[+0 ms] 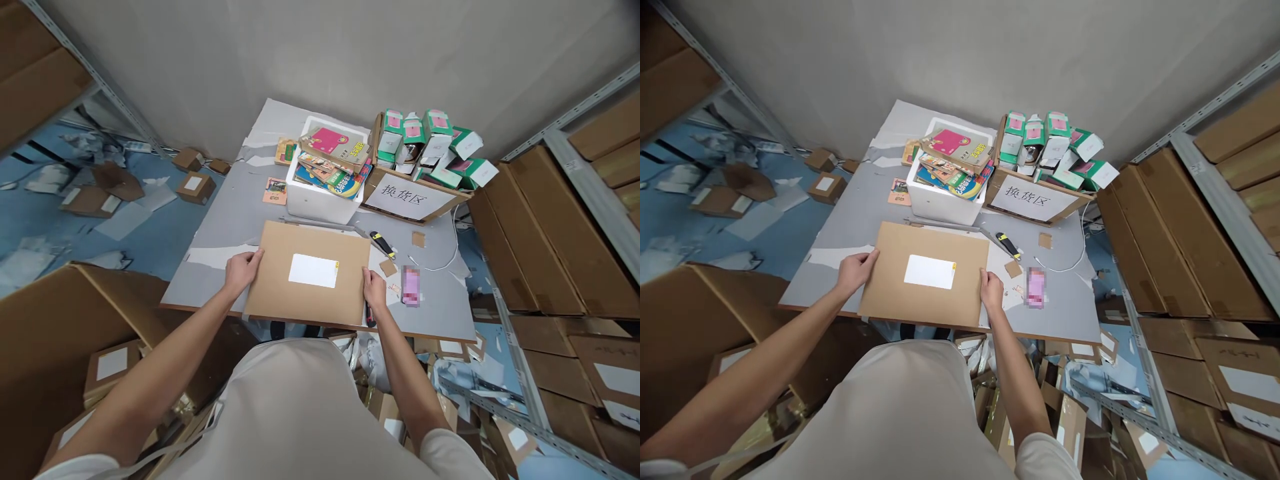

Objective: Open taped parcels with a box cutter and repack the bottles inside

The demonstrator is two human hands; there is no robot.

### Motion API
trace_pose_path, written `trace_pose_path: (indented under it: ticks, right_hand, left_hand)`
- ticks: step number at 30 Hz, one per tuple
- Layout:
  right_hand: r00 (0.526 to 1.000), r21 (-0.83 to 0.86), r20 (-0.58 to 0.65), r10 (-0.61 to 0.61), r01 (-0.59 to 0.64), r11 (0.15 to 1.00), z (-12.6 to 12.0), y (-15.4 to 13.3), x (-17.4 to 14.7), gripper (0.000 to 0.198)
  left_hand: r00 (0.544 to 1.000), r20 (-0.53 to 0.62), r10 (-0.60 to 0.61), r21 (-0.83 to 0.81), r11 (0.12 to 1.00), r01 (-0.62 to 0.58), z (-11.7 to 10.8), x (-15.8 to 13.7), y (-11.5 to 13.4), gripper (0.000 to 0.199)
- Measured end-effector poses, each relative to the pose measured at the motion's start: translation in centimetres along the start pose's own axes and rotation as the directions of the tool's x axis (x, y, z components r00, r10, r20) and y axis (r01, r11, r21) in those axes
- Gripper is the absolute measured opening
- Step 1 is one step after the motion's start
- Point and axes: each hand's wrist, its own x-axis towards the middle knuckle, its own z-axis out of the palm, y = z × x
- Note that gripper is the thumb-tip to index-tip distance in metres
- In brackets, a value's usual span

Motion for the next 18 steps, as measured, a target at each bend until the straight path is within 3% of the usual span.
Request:
trace_pose_path:
  ticks: [4, 9, 14, 16, 18]
  right_hand:
    - [0.997, -0.051, 0.061, 0.041, -0.038, 0.998, 1.0, 0.1, 1.1, 0.058]
    - [0.992, 0.072, 0.123, -0.006, -0.003, 0.997, 1.3, 1.1, 1.2, 0.05]
    - [0.991, 0.341, 0.134, -0.03, -0.017, 0.94, 1.8, 4.5, -1.1, 0.048]
    - [0.987, 0.33, 0.161, -0.012, -0.042, 0.943, 2.2, 6.5, -2.9, 0.049]
    - [0.976, 0.301, 0.216, -0.003, -0.064, 0.951, 2.7, 8.3, -4.7, 0.056]
  left_hand:
    - [0.998, 0.055, -0.036, 0.048, 0.998, 0.033, 1.5, 1.0, 0.0, 0.052]
    - [0.993, 0.114, -0.029, -0.131, 0.99, 0.044, 2.3, 1.5, -1.7, 0.044]
    - [0.966, 0.237, -0.106, -0.504, 0.836, 0.215, 2.9, 0.0, -5.4, 0.06]
    - [0.947, 0.274, -0.169, -0.517, 0.804, 0.293, 3.1, -1.3, -7.4, 0.068]
    - [0.925, 0.321, -0.203, -0.448, 0.828, 0.337, 3.0, -2.8, -9.1, 0.074]
